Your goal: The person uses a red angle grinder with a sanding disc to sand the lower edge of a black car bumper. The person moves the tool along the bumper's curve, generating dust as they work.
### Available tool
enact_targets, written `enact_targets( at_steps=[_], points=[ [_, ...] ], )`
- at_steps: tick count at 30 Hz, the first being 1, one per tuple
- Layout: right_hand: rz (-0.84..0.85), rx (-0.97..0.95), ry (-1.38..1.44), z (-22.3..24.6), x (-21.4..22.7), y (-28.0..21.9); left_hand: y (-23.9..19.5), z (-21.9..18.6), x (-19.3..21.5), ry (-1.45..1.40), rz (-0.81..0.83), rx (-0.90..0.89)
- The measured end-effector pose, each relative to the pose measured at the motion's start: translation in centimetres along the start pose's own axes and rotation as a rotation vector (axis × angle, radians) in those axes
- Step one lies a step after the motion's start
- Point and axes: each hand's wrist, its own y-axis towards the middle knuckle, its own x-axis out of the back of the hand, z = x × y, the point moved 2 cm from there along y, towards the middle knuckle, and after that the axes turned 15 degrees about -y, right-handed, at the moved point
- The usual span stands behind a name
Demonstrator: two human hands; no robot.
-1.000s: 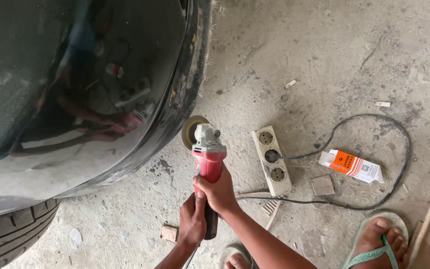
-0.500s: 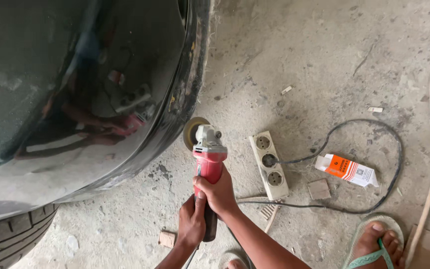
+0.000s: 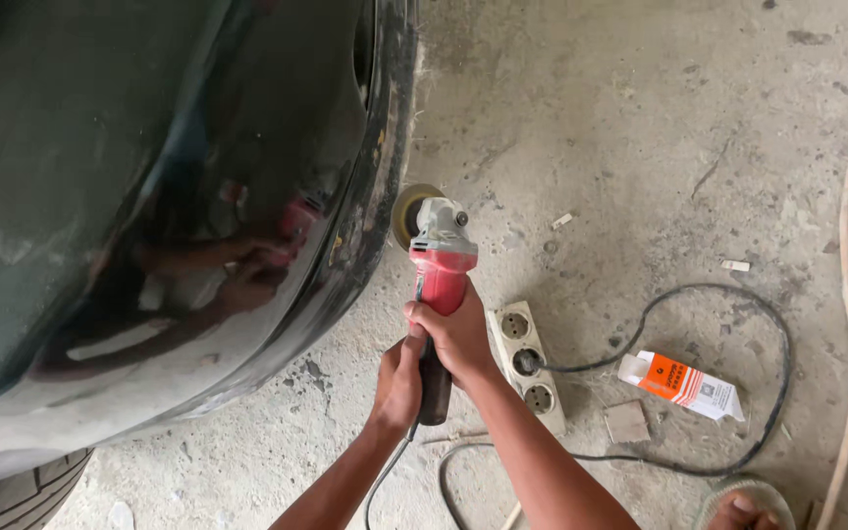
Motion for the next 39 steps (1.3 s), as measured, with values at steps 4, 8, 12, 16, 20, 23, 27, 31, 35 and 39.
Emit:
enact_targets(
  at_steps=[4,8,12,16,20,23,27,31,35,39],
  points=[
    [0.017,-0.029,0.031,0.8,0.3,2.0,0.7,-1.7,-1.4,0.084,-0.092,-0.006],
    [0.075,-0.046,0.025,1.5,0.7,3.3,1.6,-1.9,-2.3,0.004,-0.108,-0.027],
    [0.094,-0.023,-0.014,2.3,0.7,4.6,2.6,-2.5,-2.8,0.012,-0.110,-0.025],
    [0.092,-0.047,-0.020,2.9,1.0,5.8,3.7,-2.9,-3.4,0.012,-0.094,-0.055],
    [0.141,-0.020,0.013,3.4,1.2,6.4,4.0,-3.7,-4.0,0.023,-0.111,-0.009],
    [0.073,-0.041,-0.029,1.4,1.0,7.5,4.3,-3.3,-3.8,0.023,-0.102,-0.015],
    [0.015,-0.052,-0.065,0.2,1.1,7.8,4.0,-3.6,-3.9,0.045,-0.098,-0.002],
    [0.054,-0.103,-0.140,-0.7,1.3,6.5,3.4,-1.5,-4.2,0.052,-0.108,0.065],
    [0.019,-0.171,-0.081,-2.4,1.6,5.9,2.6,-1.4,-3.5,0.115,-0.113,0.112],
    [0.005,-0.136,-0.082,-0.3,1.8,6.8,2.8,-4.0,-4.2,0.123,-0.075,0.062]
  ],
)
